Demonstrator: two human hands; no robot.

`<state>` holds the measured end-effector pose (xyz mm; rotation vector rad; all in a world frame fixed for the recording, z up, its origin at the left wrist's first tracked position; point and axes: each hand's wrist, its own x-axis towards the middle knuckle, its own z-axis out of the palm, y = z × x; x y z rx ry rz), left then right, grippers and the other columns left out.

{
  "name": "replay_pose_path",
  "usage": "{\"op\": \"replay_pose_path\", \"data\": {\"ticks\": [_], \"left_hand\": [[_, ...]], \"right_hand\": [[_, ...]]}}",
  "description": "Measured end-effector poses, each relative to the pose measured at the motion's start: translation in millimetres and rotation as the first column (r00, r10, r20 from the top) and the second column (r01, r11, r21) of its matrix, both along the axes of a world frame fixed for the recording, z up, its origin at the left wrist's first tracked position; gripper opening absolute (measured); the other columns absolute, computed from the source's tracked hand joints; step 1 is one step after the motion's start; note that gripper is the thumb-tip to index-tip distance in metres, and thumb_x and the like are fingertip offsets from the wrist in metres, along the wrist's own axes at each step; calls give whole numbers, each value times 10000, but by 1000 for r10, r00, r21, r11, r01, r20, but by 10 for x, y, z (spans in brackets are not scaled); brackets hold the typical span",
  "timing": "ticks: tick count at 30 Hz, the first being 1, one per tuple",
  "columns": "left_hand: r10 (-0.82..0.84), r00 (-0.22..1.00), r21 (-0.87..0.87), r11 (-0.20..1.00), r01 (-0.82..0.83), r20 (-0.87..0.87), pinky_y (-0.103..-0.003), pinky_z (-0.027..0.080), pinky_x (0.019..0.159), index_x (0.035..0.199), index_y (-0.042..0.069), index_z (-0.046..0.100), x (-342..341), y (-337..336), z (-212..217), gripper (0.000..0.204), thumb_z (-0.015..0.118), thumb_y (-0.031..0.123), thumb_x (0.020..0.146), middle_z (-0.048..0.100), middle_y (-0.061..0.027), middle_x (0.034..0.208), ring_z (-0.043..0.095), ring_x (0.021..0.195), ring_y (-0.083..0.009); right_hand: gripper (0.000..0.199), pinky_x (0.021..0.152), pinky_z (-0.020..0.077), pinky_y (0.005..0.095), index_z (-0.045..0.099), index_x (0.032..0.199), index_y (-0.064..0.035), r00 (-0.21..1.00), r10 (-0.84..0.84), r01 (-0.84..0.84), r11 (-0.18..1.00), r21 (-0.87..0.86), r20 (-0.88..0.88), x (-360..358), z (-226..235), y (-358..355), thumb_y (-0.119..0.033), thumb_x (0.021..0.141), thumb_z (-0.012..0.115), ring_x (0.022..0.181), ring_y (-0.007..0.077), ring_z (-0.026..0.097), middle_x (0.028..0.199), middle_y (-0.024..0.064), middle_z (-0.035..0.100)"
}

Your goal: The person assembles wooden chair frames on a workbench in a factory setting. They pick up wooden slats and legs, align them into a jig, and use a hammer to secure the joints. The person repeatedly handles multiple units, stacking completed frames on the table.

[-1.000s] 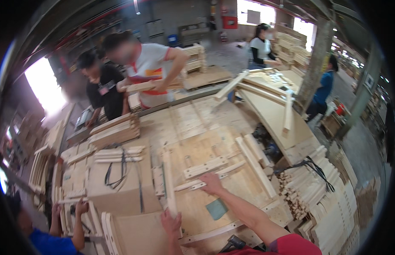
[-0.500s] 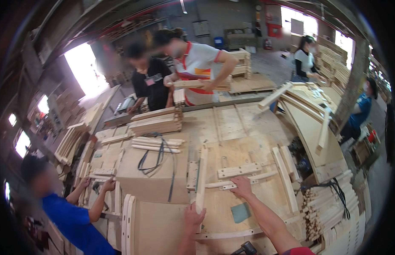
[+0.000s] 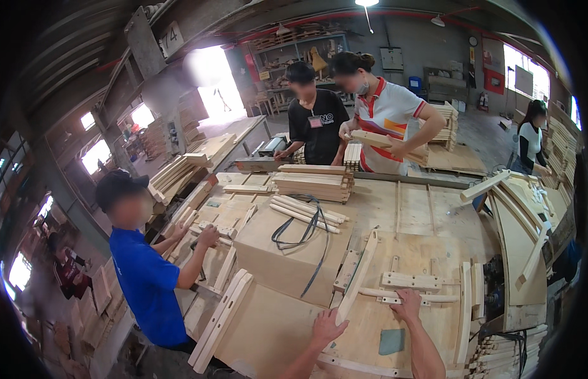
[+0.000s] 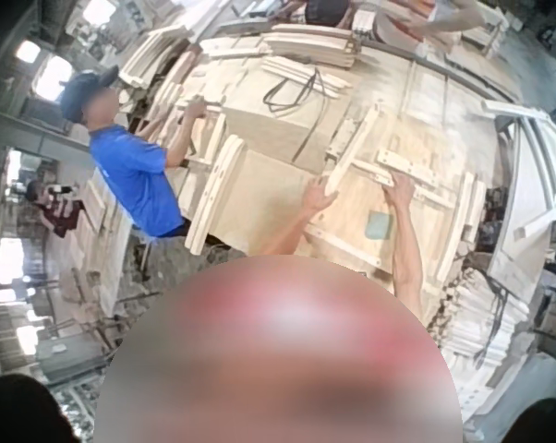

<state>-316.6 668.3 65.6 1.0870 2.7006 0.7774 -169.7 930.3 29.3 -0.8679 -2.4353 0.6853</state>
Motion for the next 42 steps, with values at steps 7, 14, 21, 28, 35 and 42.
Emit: {"op": "replay_pose_path", "data": {"ticks": [7, 14, 21, 28, 35, 42], "left_hand": [[4, 1000, 41, 999, -4, -8, -514, 456, 953, 1334, 87, 561, 4, 24, 1, 683, 724, 502, 816, 609, -153, 1193, 546, 1146, -361], [1, 999, 40, 999, 0, -34, -517, 462, 936, 1321, 82, 561, 1, -9, -20, 668, 732, 489, 819, 606, -159, 1200, 544, 1140, -369], [10, 998, 86, 996, -4, -68, -524, 475, 916, 1290, 79, 586, -3, -10, -92, 647, 743, 474, 802, 624, -162, 1173, 554, 1116, -381], [18, 999, 89, 996, -15, -28, -517, 475, 919, 1291, 79, 586, -20, 20, -156, 656, 760, 461, 787, 624, -152, 1196, 551, 1124, -376], [-1, 1000, 85, 996, 3, -28, -517, 448, 952, 1305, 84, 577, -58, -33, -184, 649, 738, 475, 813, 596, -152, 1241, 533, 1155, -366], [5, 1000, 56, 998, -6, 24, -533, 431, 958, 1280, 79, 582, -50, -39, -144, 622, 738, 460, 815, 592, -148, 1202, 530, 1156, -366]], "right_hand": [[578, 979, 414, 460, 744, 1114, -186, 1000, 13, -13, 1000, 5, -5, 4, -38, 40, -274, 563, 893, 1099, 311, 538, 1116, 38, 660], [578, 989, 406, 467, 730, 1135, -183, 999, 9, -8, 1000, -29, 46, 4, 10, -2, -268, 586, 888, 1116, 319, 531, 1118, 44, 654], [562, 968, 431, 458, 747, 1119, -166, 998, 5, -6, 1000, 24, 59, -22, 16, 5, -272, 580, 860, 1073, 324, 547, 1103, 59, 670], [584, 961, 428, 464, 736, 1145, -187, 999, 15, -16, 999, 31, 30, -26, -3, 23, -274, 583, 873, 1087, 323, 551, 1104, 40, 666], [587, 964, 430, 462, 749, 1152, -189, 999, 2, -2, 1000, 11, 47, -46, 26, -21, -287, 589, 881, 1073, 324, 554, 1093, 53, 662], [592, 990, 431, 447, 754, 1145, -180, 997, -5, 7, 1000, -22, 82, -58, 78, -28, -271, 576, 890, 1093, 322, 555, 1106, 62, 660]]}}
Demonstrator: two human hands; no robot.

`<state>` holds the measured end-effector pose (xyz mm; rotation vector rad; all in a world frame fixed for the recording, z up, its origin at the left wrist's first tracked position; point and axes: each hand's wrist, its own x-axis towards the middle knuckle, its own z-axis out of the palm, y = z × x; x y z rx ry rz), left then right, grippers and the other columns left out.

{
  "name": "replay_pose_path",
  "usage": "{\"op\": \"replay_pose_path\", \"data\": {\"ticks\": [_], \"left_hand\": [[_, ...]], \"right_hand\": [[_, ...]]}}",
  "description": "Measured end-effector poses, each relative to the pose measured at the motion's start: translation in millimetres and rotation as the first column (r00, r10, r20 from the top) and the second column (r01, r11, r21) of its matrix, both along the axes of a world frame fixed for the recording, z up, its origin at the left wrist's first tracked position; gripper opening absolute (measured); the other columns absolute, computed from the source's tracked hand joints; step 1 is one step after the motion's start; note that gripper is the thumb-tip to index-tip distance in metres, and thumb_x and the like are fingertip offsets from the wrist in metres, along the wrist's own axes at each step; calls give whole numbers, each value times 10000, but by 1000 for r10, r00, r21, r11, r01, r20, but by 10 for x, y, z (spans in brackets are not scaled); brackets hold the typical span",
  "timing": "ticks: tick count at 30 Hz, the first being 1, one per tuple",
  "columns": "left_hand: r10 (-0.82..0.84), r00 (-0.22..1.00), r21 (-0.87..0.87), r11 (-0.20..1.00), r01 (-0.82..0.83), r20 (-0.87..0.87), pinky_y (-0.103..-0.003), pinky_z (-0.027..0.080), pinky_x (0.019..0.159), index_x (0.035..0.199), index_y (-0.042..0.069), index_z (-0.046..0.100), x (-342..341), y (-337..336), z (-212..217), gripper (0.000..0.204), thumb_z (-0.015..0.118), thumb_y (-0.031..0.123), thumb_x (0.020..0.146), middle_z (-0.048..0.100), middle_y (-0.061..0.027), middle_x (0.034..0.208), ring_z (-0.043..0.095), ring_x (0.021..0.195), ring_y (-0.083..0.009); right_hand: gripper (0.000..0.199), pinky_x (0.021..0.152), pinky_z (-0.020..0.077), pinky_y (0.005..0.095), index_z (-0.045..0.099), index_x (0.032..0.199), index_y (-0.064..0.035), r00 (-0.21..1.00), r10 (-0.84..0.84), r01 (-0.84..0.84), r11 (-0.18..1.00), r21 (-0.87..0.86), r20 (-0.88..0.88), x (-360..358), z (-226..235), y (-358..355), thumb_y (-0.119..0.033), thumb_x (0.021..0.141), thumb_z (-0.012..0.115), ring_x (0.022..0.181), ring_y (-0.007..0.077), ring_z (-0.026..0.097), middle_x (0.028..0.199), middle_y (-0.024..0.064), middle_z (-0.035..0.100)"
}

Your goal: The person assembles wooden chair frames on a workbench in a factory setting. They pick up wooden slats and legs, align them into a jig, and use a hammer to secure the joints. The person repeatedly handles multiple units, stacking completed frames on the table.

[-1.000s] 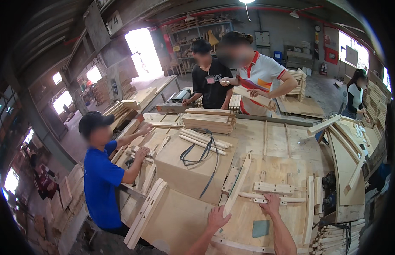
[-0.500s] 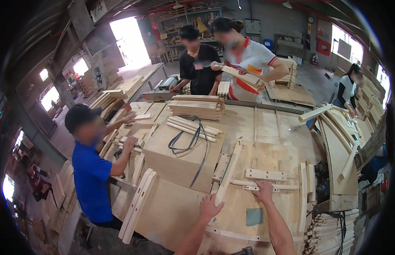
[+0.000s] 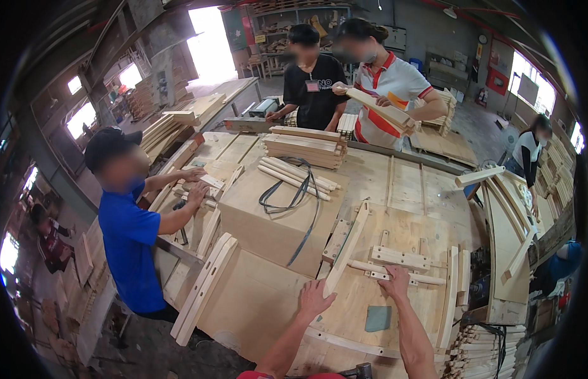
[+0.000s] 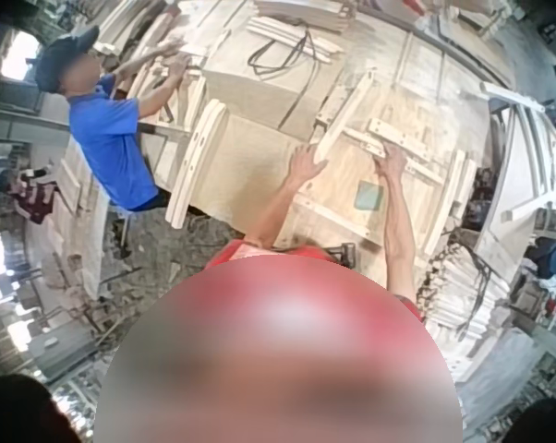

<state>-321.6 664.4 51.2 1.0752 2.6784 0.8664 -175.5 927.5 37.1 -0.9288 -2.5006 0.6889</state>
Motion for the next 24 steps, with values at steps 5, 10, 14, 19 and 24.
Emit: {"op": "replay_pose_path", "data": {"ticks": [5, 10, 14, 19, 24], "left_hand": [[-8, 1000, 12, 1000, 8, -23, -533, 433, 951, 1263, 73, 587, -8, 1, 9, 611, 741, 457, 814, 592, -149, 1195, 530, 1147, -367], [-7, 1000, 41, 999, 8, -25, -534, 437, 935, 1262, 67, 589, -1, -4, 11, 607, 744, 446, 815, 592, -149, 1191, 531, 1142, -367], [-11, 999, 33, 999, 12, -31, -537, 443, 922, 1265, 65, 586, -6, 1, 20, 611, 745, 445, 814, 592, -152, 1194, 533, 1137, -370], [-7, 1000, 15, 1000, 7, -27, -539, 445, 920, 1268, 64, 582, 5, -1, 32, 618, 744, 448, 813, 590, -154, 1196, 536, 1137, -371], [-10, 999, 11, 1000, 10, -31, -541, 445, 923, 1267, 64, 580, 2, 0, 35, 617, 744, 448, 812, 589, -155, 1197, 537, 1141, -370]], "right_hand": [[589, 1008, 426, 442, 755, 1143, -174, 1000, -15, 16, 999, -32, 17, -9, 43, -7, -253, 574, 885, 1104, 323, 552, 1113, 66, 659], [577, 1010, 428, 447, 757, 1141, -172, 1000, -7, 8, 1000, -30, 20, -12, 55, -7, -240, 580, 875, 1112, 323, 547, 1119, 66, 657], [579, 1001, 432, 449, 757, 1146, -172, 1000, -4, 4, 1000, -19, 28, -7, 58, -8, -243, 583, 874, 1107, 324, 546, 1127, 68, 658], [590, 983, 433, 450, 756, 1151, -173, 999, -6, 7, 1000, -13, 41, -2, 41, -9, -272, 585, 891, 1099, 321, 547, 1137, 69, 659], [604, 978, 428, 456, 744, 1168, -184, 1000, 8, -8, 1000, -4, 16, 5, 14, -2, -273, 591, 896, 1097, 313, 549, 1128, 54, 658]]}}
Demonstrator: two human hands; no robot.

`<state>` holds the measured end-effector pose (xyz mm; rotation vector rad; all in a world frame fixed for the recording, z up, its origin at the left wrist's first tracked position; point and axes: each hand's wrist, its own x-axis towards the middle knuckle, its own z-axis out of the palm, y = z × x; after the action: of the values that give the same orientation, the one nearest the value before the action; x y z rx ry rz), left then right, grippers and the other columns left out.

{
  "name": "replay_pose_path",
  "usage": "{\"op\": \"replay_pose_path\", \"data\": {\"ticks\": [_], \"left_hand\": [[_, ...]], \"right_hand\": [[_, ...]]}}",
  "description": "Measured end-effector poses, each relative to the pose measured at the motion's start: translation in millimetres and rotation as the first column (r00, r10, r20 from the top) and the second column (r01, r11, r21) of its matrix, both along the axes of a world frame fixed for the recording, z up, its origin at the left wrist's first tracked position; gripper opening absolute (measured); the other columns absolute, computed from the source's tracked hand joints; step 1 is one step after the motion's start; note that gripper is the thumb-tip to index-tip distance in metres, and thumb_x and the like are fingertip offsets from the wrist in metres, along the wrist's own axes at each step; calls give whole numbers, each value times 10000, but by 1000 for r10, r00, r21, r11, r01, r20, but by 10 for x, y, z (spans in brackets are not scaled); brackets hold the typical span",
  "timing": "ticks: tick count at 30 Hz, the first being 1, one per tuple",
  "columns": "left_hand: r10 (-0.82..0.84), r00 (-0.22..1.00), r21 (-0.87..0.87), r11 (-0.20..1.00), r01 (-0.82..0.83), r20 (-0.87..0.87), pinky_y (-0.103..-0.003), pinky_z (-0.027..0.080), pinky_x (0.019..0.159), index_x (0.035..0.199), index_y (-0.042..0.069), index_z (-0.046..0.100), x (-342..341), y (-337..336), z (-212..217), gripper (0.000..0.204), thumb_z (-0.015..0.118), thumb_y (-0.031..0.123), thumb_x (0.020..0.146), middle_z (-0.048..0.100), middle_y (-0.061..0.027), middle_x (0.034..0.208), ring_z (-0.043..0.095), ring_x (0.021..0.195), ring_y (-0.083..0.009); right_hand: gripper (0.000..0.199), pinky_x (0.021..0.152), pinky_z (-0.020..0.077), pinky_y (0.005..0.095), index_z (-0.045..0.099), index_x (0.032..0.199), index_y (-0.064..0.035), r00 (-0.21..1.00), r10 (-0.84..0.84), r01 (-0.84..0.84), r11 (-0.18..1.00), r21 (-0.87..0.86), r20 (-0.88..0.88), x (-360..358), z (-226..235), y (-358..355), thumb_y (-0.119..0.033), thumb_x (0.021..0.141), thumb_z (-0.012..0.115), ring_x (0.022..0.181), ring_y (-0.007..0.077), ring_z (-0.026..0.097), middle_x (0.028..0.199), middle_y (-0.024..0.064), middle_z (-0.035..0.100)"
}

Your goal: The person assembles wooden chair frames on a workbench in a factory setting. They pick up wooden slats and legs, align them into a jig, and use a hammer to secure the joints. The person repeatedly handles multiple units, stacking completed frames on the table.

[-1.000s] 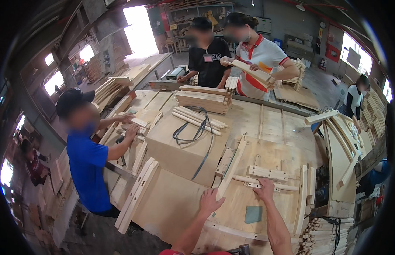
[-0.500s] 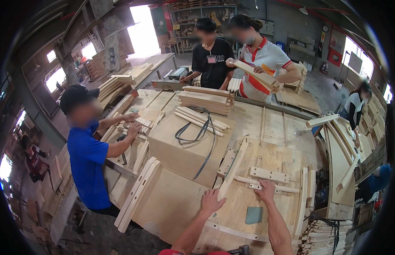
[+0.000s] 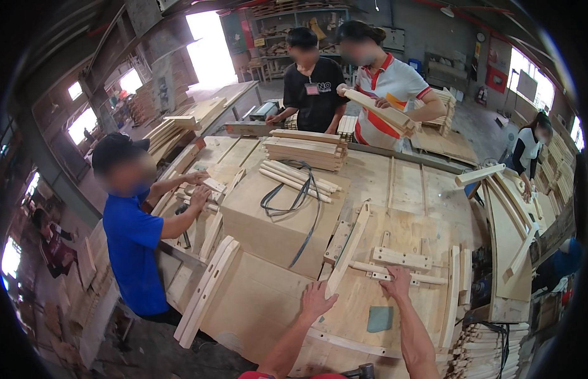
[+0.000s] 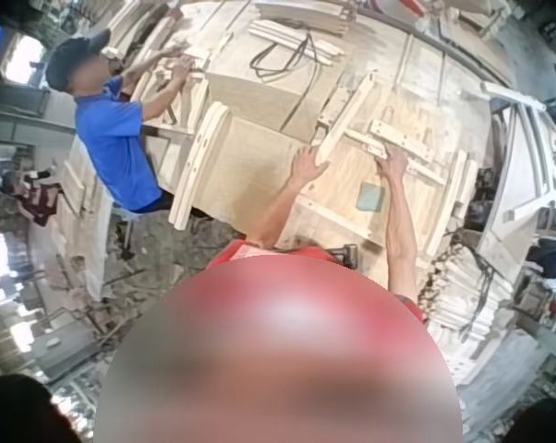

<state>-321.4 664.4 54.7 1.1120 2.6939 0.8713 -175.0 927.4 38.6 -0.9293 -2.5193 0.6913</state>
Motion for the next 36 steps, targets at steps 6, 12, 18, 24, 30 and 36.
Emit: {"op": "replay_pose_path", "data": {"ticks": [6, 12, 18, 24, 30, 36], "left_hand": [[-1, 1000, 19, 1000, 2, -11, -538, 447, 924, 1259, 66, 582, 9, 19, -8, 612, 746, 449, 811, 594, -156, 1187, 537, 1138, -373], [3, 1000, -4, 1000, -3, 0, -539, 451, 915, 1264, 67, 582, 11, 13, -17, 618, 747, 453, 812, 602, -159, 1179, 539, 1136, -376], [10, 1000, -27, 1000, -10, 2, -534, 454, 916, 1277, 67, 578, 15, -28, -44, 632, 747, 458, 811, 605, -161, 1202, 542, 1133, -377], [15, 999, 49, 999, -13, -36, -537, 465, 926, 1262, 53, 595, -9, 52, -99, 645, 770, 456, 790, 616, -175, 1182, 554, 1115, -393], [-19, 1000, 96, 995, 20, -5, -515, 475, 954, 1234, 18, 612, -23, 99, -289, 623, 807, 380, 766, 620, -212, 1189, 560, 1108, -414], [-28, 999, 38, 999, 26, 43, -517, 462, 981, 1260, -37, 573, -30, 80, -324, 633, 799, 313, 784, 596, -239, 1220, 542, 1139, -425]], "right_hand": [[617, 989, 408, 461, 723, 1190, -197, 1000, 10, -10, 1000, -2, 12, 10, -12, 29, -253, 598, 889, 1120, 303, 540, 1138, 30, 647], [613, 983, 410, 466, 723, 1185, -192, 1000, 20, -20, 1000, 9, -19, 23, -44, 31, -255, 596, 882, 1112, 311, 544, 1129, 31, 654], [605, 974, 415, 468, 723, 1182, -184, 999, 33, -32, 999, 23, -33, 21, -98, 8, -269, 600, 865, 1100, 322, 552, 1127, 41, 661], [566, 936, 448, 478, 735, 1138, -159, 996, 67, -62, 993, 96, -53, -6, -103, 84, -270, 598, 863, 1064, 338, 593, 1108, 79, 687], [479, 920, 493, 474, 743, 1116, -119, 998, 59, -56, 997, 56, -39, 14, -33, 135, -335, 699, 839, 1070, 336, 637, 1121, 121, 708], [381, 943, 524, 431, 719, 1146, -43, 960, -62, 18, 987, -160, -273, 31, 186, 592, -245, 827, 776, 1068, 339, 665, 1149, 155, 712]]}}
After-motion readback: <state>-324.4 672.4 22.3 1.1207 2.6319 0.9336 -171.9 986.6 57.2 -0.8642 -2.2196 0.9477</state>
